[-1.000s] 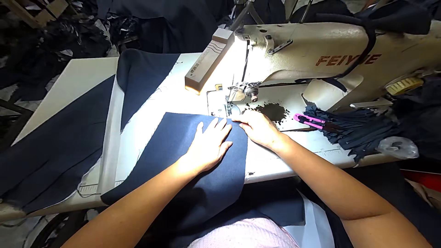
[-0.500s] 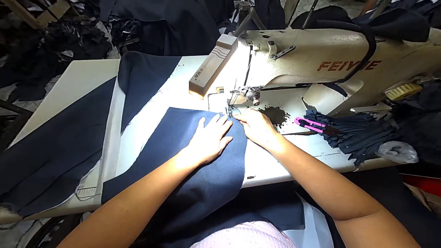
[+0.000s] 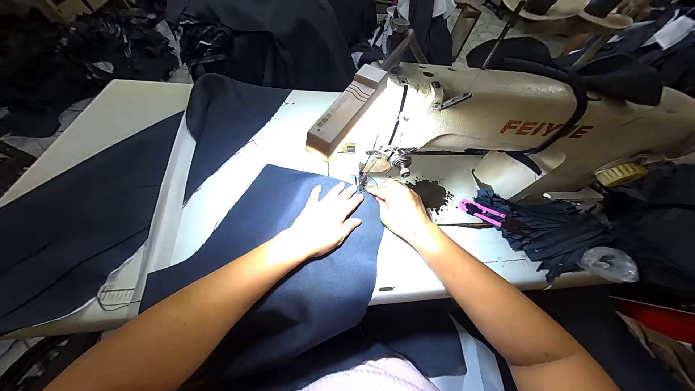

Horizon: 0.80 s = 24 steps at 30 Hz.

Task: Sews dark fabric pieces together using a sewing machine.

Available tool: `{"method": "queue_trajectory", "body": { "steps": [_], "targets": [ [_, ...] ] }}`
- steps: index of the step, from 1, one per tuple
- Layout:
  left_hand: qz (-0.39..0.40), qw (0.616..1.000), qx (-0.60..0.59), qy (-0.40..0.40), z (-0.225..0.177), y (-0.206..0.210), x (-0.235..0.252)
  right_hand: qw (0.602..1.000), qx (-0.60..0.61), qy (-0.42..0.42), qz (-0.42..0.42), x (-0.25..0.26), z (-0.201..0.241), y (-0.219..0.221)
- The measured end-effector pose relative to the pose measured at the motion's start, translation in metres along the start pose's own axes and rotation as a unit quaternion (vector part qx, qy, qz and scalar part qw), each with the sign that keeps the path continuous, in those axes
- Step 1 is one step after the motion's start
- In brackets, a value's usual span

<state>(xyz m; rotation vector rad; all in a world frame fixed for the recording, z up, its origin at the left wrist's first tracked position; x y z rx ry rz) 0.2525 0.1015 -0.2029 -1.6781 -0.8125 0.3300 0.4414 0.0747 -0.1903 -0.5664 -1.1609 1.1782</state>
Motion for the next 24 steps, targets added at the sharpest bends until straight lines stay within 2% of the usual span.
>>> {"method": "queue_trajectory", "body": {
  "steps": [7, 10, 13, 17, 20, 24],
  "targets": [
    [0.005, 1.0, -0.003, -0.013, 0.005, 0.001, 0.006, 1.0, -0.016, 0.019, 0.003, 0.003, 0.001, 0.002],
    [0.008, 1.0, -0.007, 0.007, -0.001, -0.004, 0.004, 1.0, -0.017, 0.024, 0.011, 0.004, 0.001, 0.001],
    [-0.072, 0.995, -0.022, 0.071, -0.042, -0.012, -0.028, 1.0, -0.016, 0.015, 0.009, 0.002, -0.001, 0.002],
    [-0.16, 0.987, -0.003, -0.01, -0.113, 0.005, -0.104, 1.0, 0.015, 0.01, -0.009, 0.001, -0.007, 0.002],
    [-0.213, 0.976, -0.009, -0.038, -0.12, 0.03, -0.126, 0.995, 0.081, 0.055, -0.017, -0.001, -0.008, -0.008],
    [-0.306, 0.95, -0.057, -0.026, -0.116, 0.039, -0.127, 0.988, 0.098, 0.025, -0.115, -0.028, 0.002, -0.026]
  ]
}}
Point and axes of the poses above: each hand's wrist, its own x-axis towards the middle knuckle, its own y-axis out of the palm, z = x × y, the point moved 2 cm from there along x, towards the middle knuckle, and after that the axes turned 9 degrees about -z, right-handed, at the moved point
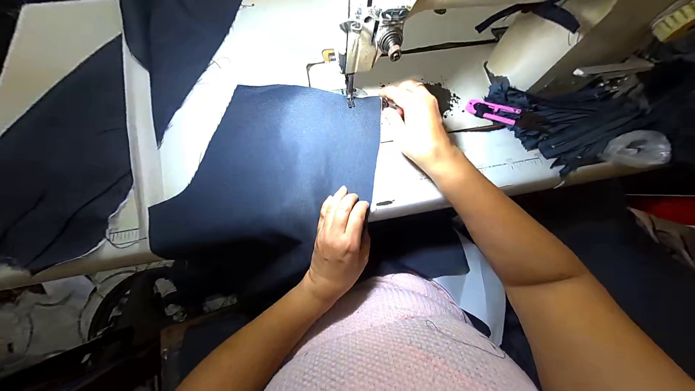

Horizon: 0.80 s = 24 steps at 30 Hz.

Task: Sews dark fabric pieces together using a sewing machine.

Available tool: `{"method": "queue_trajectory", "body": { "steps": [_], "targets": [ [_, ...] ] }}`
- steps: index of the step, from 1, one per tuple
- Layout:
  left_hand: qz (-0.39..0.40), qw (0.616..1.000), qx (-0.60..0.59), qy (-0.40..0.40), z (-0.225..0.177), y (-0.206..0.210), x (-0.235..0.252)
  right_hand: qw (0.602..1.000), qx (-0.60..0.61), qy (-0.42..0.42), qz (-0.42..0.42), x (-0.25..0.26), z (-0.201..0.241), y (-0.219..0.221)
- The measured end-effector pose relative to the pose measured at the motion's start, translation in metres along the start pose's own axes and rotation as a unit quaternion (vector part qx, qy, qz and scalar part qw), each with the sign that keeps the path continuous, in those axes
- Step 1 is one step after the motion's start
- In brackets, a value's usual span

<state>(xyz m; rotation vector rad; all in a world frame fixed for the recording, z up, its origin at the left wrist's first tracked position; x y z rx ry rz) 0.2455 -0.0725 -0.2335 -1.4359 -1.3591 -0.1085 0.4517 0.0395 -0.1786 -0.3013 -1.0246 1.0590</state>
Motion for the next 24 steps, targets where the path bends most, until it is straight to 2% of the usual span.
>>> {"method": "queue_trajectory", "body": {
  "steps": [4, 7, 9, 24],
  "targets": [
    [-0.017, 0.999, -0.045, -0.013, 0.002, -0.007, 0.006, 0.991, 0.021, -0.094, -0.089, -0.074, 0.023, -0.021],
    [-0.036, 0.998, -0.055, -0.007, 0.004, -0.007, 0.005, 0.984, 0.043, -0.151, -0.081, -0.137, 0.031, -0.017],
    [-0.038, 0.997, -0.067, -0.01, 0.005, -0.008, 0.006, 0.98, 0.03, -0.178, -0.083, -0.159, 0.032, -0.009],
    [-0.032, 0.997, -0.065, 0.002, -0.001, -0.011, 0.012, 0.974, 0.005, -0.201, -0.102, -0.166, 0.024, 0.0]
  ]
}}
Point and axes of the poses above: each hand's wrist, its own x-axis towards the middle knuckle, its own y-axis out of the palm, z = x × y, the point moved 2 cm from there along x, towards the middle knuckle, and after that the axes turned 9 degrees about -z, right-handed, at the moved point
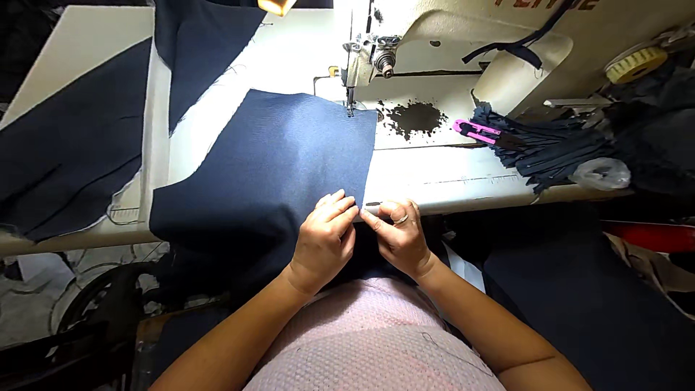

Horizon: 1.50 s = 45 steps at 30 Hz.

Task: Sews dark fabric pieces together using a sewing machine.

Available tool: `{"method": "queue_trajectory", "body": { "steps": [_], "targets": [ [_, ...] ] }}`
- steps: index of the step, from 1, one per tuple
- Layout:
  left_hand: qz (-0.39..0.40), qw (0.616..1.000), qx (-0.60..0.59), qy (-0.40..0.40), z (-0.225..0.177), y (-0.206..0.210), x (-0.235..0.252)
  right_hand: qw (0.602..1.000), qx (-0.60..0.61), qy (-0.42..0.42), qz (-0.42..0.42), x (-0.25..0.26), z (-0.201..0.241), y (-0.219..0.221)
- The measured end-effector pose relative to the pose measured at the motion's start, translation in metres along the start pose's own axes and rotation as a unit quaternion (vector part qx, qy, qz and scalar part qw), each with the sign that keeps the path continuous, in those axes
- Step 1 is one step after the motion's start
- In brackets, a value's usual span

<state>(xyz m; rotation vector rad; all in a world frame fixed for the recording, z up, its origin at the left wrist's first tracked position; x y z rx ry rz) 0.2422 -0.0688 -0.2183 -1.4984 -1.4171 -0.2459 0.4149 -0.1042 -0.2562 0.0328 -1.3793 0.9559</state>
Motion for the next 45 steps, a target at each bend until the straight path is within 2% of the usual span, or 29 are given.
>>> {"method": "queue_trajectory", "body": {
  "steps": [9, 13, 16, 20, 22, 28, 34, 37, 40, 43, 45],
  "targets": [
    [0.018, 0.999, 0.04, 0.016, -0.005, 0.005, 0.003, 1.0, 0.005, 0.013, 0.004, 0.008, -0.002, -0.002],
    [0.055, 0.998, 0.026, 0.028, -0.004, 0.001, 0.011, 0.998, -0.014, 0.038, 0.045, 0.021, -0.004, -0.005],
    [0.101, 0.994, -0.029, 0.033, 0.015, -0.006, 0.042, 0.996, -0.017, 0.043, 0.072, 0.027, -0.005, -0.007],
    [0.203, 0.978, 0.035, 0.032, 0.058, -0.004, 0.079, 0.995, -0.037, 0.042, 0.086, 0.03, -0.005, -0.009],
    [0.217, 0.974, 0.05, 0.042, 0.074, 0.002, 0.082, 0.994, -0.051, 0.04, 0.093, 0.031, -0.004, -0.011],
    [0.228, 0.972, 0.033, 0.042, 0.085, 0.006, 0.072, 0.994, -0.048, 0.031, 0.093, 0.034, -0.008, -0.01],
    [0.273, 0.959, 0.073, 0.029, 0.094, 0.014, 0.094, 0.992, -0.042, 0.039, 0.114, 0.051, -0.022, 0.0],
    [0.24, 0.966, 0.089, 0.037, 0.064, 0.009, 0.086, 0.99, -0.031, 0.045, 0.131, 0.056, -0.026, 0.002],
    [0.204, 0.975, 0.09, 0.004, 0.032, 0.004, 0.051, 0.988, -0.034, 0.042, 0.144, 0.057, -0.027, -0.001],
    [0.139, 0.987, 0.074, -0.004, 0.033, 0.005, 0.029, 0.988, -0.034, 0.04, 0.143, 0.056, -0.027, -0.001],
    [0.124, 0.99, 0.061, 0.0, 0.036, 0.003, 0.027, 0.988, -0.031, 0.04, 0.143, 0.056, -0.027, 0.0]
  ]
}}
Point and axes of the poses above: each hand's wrist, its own x-axis towards the middle knuckle, its own y-axis out of the palm, z = x × y, the point moved 2 cm from there along x, towards the middle knuckle, and after that the axes turned 9 degrees about -z, right-handed, at the moved point
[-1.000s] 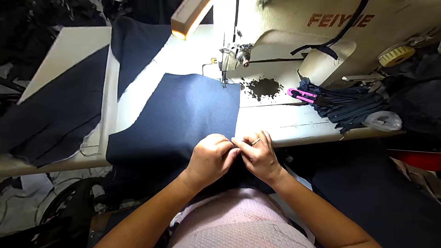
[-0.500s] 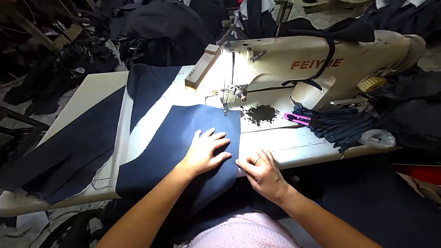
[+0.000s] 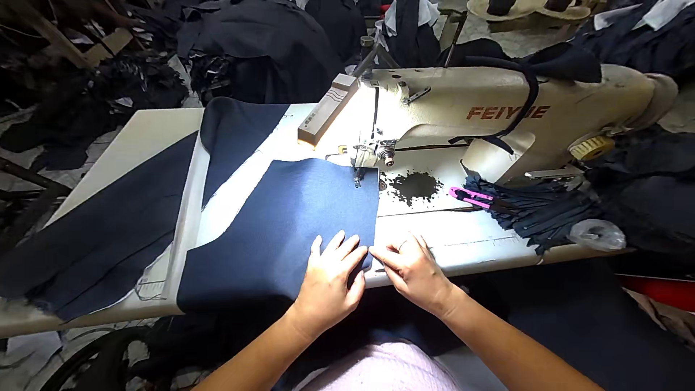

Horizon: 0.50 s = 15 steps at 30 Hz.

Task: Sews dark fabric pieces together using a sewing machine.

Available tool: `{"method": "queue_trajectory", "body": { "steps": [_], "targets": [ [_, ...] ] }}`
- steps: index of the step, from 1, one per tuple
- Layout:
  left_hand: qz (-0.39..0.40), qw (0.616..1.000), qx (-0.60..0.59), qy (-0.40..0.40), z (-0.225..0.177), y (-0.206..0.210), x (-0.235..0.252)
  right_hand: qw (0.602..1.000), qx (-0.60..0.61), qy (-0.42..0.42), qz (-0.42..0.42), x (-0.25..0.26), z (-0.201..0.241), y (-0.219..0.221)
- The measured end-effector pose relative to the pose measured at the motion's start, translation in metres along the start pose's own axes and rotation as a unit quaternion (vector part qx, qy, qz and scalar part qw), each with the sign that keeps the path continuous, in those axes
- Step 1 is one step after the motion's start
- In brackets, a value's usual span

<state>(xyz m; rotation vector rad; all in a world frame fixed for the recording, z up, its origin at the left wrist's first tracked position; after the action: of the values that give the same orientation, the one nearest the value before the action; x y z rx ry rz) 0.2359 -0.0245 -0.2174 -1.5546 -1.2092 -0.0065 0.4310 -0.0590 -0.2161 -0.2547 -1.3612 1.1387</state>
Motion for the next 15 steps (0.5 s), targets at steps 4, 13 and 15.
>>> {"method": "queue_trajectory", "body": {
  "steps": [4, 13, 15],
  "targets": [
    [0.011, 1.0, 0.0, -0.002, 0.0, -0.002, 0.002, 1.0, -0.003, 0.003, 0.005, 0.0, 0.0, 0.0],
    [0.012, 1.0, -0.002, 0.004, 0.002, -0.001, 0.0, 0.994, 0.087, 0.057, 0.013, 0.022, -0.012, -0.002],
    [0.006, 1.0, -0.004, 0.007, 0.002, 0.0, 0.0, 0.991, 0.097, 0.091, -0.002, 0.037, -0.02, -0.003]
  ]
}}
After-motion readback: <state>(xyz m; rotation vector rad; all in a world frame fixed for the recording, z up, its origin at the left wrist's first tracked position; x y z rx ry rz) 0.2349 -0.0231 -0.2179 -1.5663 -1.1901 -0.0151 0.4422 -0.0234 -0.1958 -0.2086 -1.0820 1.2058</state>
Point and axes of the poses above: each hand's wrist, its own x-axis towards the middle knuckle, its own y-axis out of the palm, z = x × y, the point moved 2 cm from there along x, towards the middle knuckle, and after that the axes turned 9 degrees about -z, right-handed, at the moved point
